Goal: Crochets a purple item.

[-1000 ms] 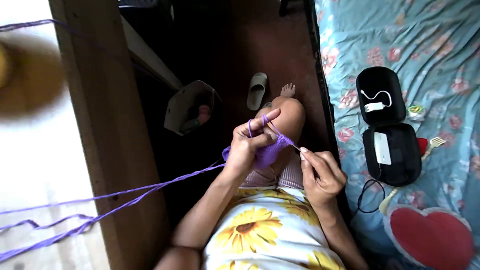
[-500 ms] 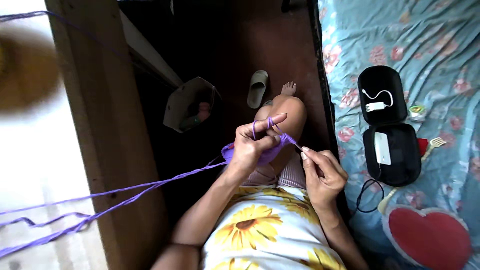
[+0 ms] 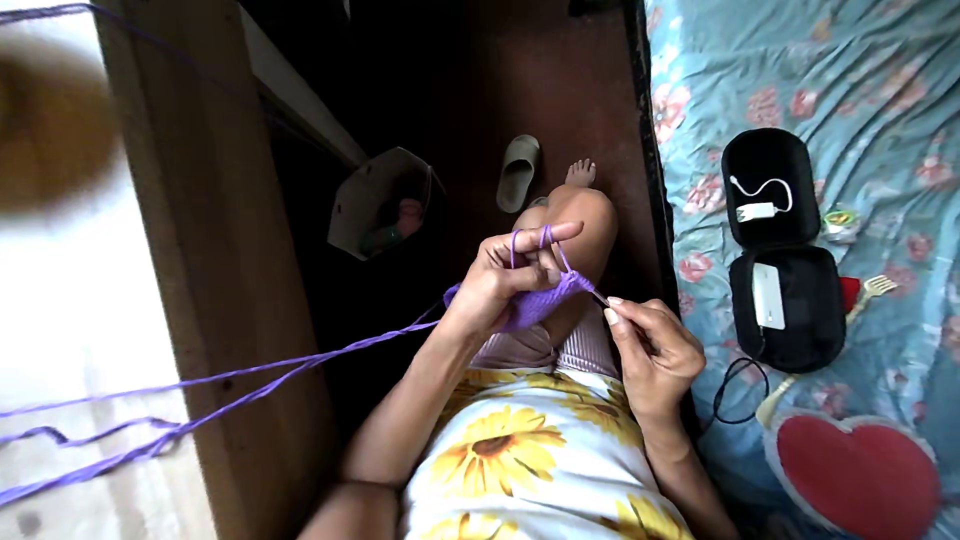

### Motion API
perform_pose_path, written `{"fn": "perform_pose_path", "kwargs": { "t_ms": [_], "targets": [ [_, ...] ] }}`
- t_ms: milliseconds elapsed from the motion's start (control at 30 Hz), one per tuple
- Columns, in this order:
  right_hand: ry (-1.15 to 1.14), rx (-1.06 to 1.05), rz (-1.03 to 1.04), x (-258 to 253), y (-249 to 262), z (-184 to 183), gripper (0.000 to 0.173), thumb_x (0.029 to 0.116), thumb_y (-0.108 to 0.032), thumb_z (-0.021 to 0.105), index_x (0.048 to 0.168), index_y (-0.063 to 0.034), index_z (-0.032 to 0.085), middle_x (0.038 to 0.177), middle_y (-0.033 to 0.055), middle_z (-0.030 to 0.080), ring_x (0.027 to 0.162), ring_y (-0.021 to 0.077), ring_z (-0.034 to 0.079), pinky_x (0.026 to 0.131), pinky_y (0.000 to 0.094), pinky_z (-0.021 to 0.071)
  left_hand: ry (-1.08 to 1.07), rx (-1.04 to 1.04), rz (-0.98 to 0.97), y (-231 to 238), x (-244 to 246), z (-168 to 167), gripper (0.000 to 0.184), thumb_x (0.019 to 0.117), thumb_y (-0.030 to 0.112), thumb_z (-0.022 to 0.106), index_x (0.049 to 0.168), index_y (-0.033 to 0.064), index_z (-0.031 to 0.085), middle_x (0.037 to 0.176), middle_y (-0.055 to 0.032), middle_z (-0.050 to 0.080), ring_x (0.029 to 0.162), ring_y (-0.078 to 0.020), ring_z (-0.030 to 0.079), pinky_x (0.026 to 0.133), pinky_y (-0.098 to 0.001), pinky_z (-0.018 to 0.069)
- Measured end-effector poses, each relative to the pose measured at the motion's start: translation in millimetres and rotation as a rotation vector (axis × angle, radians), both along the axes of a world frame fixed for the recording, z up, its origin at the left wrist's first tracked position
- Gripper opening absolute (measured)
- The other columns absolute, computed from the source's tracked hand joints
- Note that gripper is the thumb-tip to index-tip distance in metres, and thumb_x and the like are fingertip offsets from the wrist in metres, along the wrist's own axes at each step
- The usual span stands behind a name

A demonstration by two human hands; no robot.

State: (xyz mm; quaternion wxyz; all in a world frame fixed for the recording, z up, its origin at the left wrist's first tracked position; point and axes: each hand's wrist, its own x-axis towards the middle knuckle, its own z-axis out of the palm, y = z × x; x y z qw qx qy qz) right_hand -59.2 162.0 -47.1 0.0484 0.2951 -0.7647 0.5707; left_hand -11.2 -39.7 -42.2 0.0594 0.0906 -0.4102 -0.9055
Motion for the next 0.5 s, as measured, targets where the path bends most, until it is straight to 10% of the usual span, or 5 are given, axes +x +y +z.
{"fn": "perform_pose_path", "kwargs": {
  "t_ms": [200,500],
  "targets": [
    [-0.261,-0.114,0.006,-0.8,-6.5,3.9,0.012,0.0910,0.002,0.069,0.101,0.0015,0.076,0.092,0.0008,0.074,0.082,0.0019,0.069,0.076,0.0181,0.0596,0.032,-0.232,0.207,24.3,0.5,5.3,0.057,0.0851,-0.010,0.062,0.141,0.0013,0.059,0.080,-0.0002,0.070,0.067,-0.0050,0.063,0.065,-0.0215,0.0555],
    [0.295,0.135,-0.143,-0.2,-7.1,-4.0,0.011,0.0935,-0.003,0.068,0.097,0.0009,0.078,0.077,0.0095,0.062,0.071,0.0062,0.060,0.064,0.0136,0.0495,0.010,-0.289,0.337,30.2,4.1,4.2,0.045,0.0841,-0.009,0.062,0.127,0.0020,0.070,0.080,0.0027,0.071,0.066,-0.0033,0.063,0.063,-0.0215,0.0551]
  ]
}}
